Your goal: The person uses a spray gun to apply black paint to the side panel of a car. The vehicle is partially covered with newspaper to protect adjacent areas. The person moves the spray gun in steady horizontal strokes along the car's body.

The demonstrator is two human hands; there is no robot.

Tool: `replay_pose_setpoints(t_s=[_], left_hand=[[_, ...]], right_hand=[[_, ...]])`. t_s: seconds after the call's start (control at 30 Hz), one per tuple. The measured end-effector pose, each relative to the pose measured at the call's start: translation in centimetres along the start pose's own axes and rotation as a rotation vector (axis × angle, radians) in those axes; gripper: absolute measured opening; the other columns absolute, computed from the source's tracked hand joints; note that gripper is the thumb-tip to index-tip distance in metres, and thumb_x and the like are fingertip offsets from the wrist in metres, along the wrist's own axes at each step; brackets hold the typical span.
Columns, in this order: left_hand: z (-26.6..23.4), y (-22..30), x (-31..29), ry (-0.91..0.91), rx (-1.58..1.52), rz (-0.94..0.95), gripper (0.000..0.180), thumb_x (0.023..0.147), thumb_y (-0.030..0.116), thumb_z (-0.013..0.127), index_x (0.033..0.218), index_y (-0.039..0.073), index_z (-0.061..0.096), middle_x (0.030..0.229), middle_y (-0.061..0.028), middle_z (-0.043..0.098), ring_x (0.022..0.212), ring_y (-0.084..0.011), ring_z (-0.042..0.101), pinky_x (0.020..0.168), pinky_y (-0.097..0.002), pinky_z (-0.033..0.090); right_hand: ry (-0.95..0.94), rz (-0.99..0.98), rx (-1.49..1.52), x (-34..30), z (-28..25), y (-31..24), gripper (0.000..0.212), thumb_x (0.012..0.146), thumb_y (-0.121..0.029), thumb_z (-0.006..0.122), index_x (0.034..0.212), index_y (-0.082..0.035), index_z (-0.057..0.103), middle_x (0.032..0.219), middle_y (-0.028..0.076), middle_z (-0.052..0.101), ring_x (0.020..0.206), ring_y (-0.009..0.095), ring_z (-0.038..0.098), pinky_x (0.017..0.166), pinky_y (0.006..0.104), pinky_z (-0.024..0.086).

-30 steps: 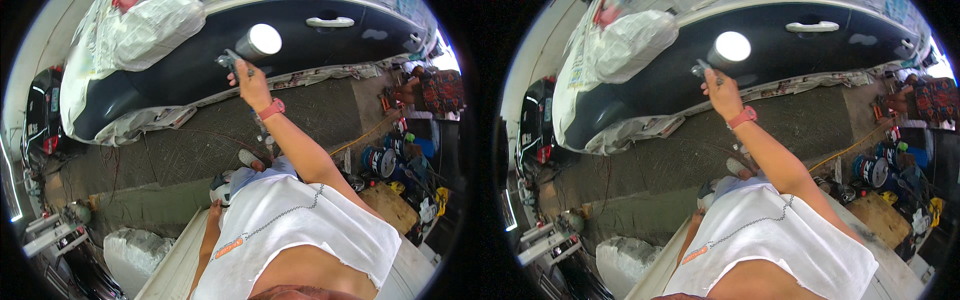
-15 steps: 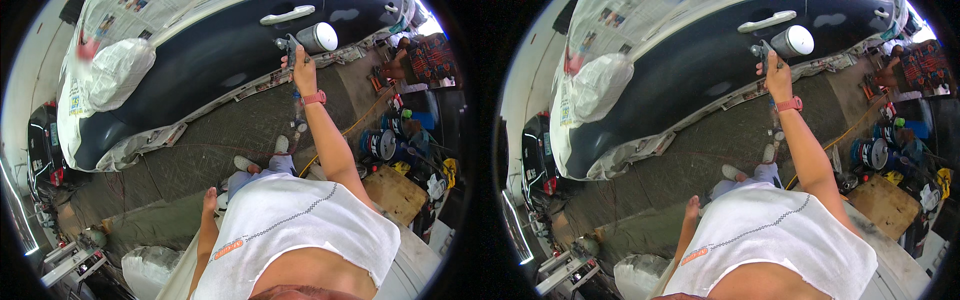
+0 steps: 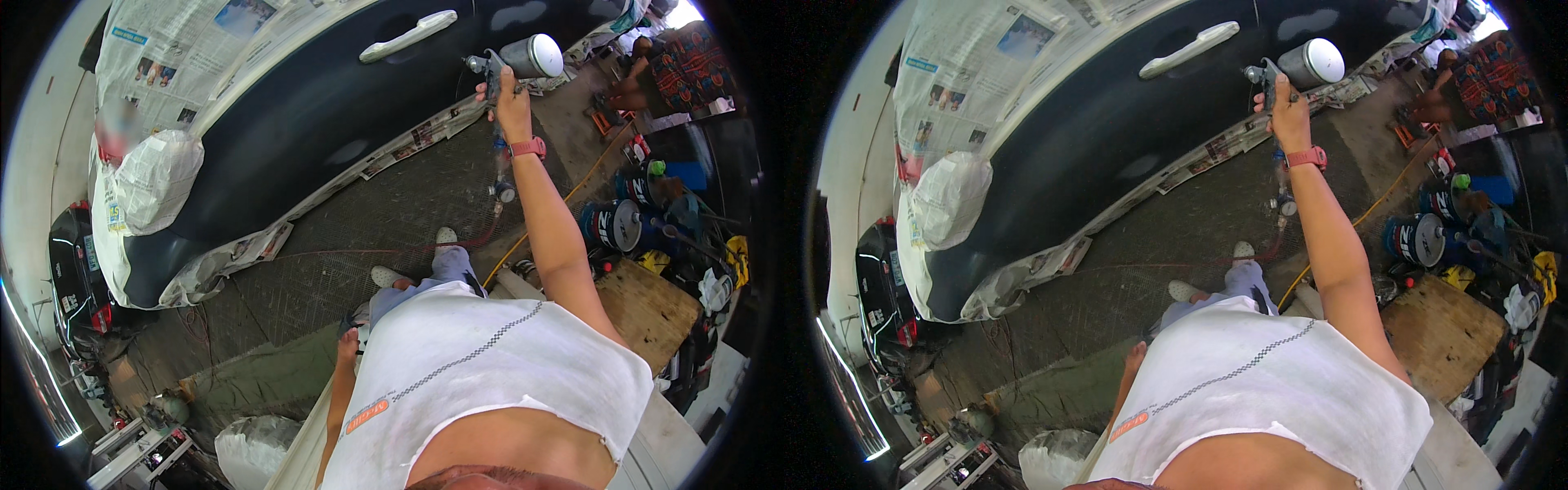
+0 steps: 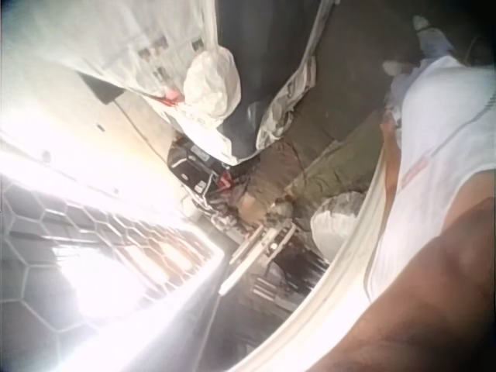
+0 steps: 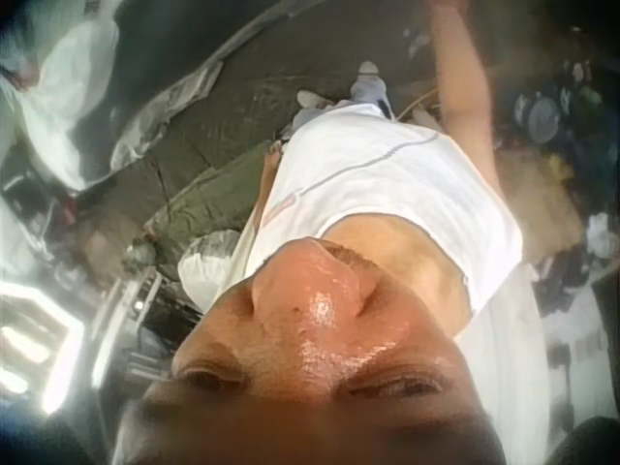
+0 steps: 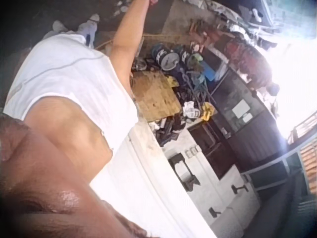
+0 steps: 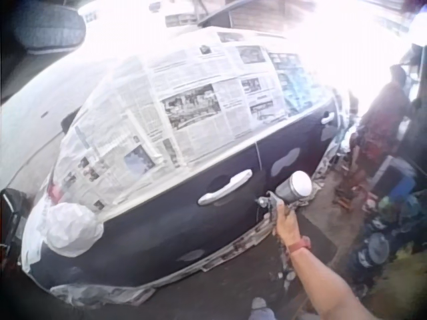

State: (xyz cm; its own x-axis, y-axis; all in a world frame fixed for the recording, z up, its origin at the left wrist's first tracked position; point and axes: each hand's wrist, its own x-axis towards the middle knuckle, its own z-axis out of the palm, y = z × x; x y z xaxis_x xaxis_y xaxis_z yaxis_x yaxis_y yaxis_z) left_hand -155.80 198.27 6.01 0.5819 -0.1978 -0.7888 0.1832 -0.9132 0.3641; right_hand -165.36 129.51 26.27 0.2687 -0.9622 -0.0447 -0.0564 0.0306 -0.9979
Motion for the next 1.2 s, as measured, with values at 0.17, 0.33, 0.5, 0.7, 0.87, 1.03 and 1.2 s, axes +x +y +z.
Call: replay_pose_setpoints(t_s=[0.17,0.33,0.5,0.7,0.87,1.03,1.2], left_hand=[[1.4,-0.8,0.1,-0.015,-0.051,0.023,0.056,0.102,0.051,0.058,0.127,0.001,0.064,0.105,-0.0062,0.068,0.086,-0.0183,0.061,0.081,-0.0347,0.05],[2.8,0.5,0.5,0.012,-0.076,0.027,0.06,0.102,0.053,0.056,0.126,-0.002,0.063,0.103,-0.0103,0.066,0.089,-0.0204,0.059,0.085,-0.0345,0.049],[4.9,-0.3,1.4,0.062,-0.135,0.017,0.063,0.103,0.052,0.053,0.133,-0.003,0.061,0.122,-0.0158,0.067,0.113,-0.0253,0.062,0.101,-0.0346,0.046],[5.5,0.3,-0.1,0.042,-0.068,-0.048,0.065,0.103,0.049,0.053,0.14,-0.004,0.056,0.138,-0.021,0.063,0.131,-0.0325,0.057,0.111,-0.0377,0.042],[5.0,2.4,-2.2,0.021,-0.155,-0.052,0.062,0.104,0.044,0.056,0.142,-0.004,0.053,0.14,-0.018,0.062,0.131,-0.0266,0.058,0.11,-0.0339,0.042],[4.4,2.1,-4.4,0.067,-0.228,-0.082,0.058,0.103,0.037,0.062,0.141,-0.006,0.053,0.139,-0.0137,0.062,0.128,-0.0185,0.058,0.11,-0.0296,0.041],[3.2,1.7,-6.3,0.031,-0.203,-0.187,0.057,0.103,0.036,0.062,0.14,-0.006,0.053,0.137,-0.0141,0.063,0.127,-0.0185,0.059,0.11,-0.0308,0.042]], right_hand=[[0.063,0.006,0.004,3.1,-2.8,-0.2,0.057,0.109,-0.051,0.042,0.113,0.0,0.067,0.088,0.009,0.075,0.073,0.014,0.073,0.045,0.0253,0.049],[0.163,-0.039,-0.085,6.1,-5.1,2.2,0.059,0.109,-0.051,0.04,0.12,-0.001,0.069,0.088,0.008,0.075,0.073,0.014,0.072,0.045,0.0266,0.05],[0.188,-0.091,-0.182,3.6,-3.8,4.8,0.049,0.109,-0.041,0.045,0.117,0.001,0.07,0.087,0.008,0.075,0.072,0.015,0.068,0.059,0.0316,0.05],[-0.144,-0.136,-0.066,-5.2,2.9,9.7,0.035,0.106,-0.027,0.055,0.123,0.0,0.068,0.095,0.011,0.075,0.091,0.021,0.071,0.087,0.0373,0.053],[-0.371,-0.379,-0.063,-11.6,10.9,11.7,0.039,0.097,-0.028,0.068,0.129,-0.005,0.066,0.128,0.021,0.066,0.123,0.041,0.06,0.106,0.047,0.045],[-0.443,-0.504,-0.093,-16.6,17.6,9.8,0.028,0.094,-0.034,0.07,0.107,-0.01,0.075,0.099,0.019,0.074,0.092,0.043,0.07,0.079,0.0477,0.057],[-0.693,-0.388,-0.054,-20.6,23.3,10.9,0.032,0.095,-0.038,0.067,0.11,-0.011,0.074,0.102,0.018,0.073,0.09,0.042,0.07,0.077,0.0486,0.057]])
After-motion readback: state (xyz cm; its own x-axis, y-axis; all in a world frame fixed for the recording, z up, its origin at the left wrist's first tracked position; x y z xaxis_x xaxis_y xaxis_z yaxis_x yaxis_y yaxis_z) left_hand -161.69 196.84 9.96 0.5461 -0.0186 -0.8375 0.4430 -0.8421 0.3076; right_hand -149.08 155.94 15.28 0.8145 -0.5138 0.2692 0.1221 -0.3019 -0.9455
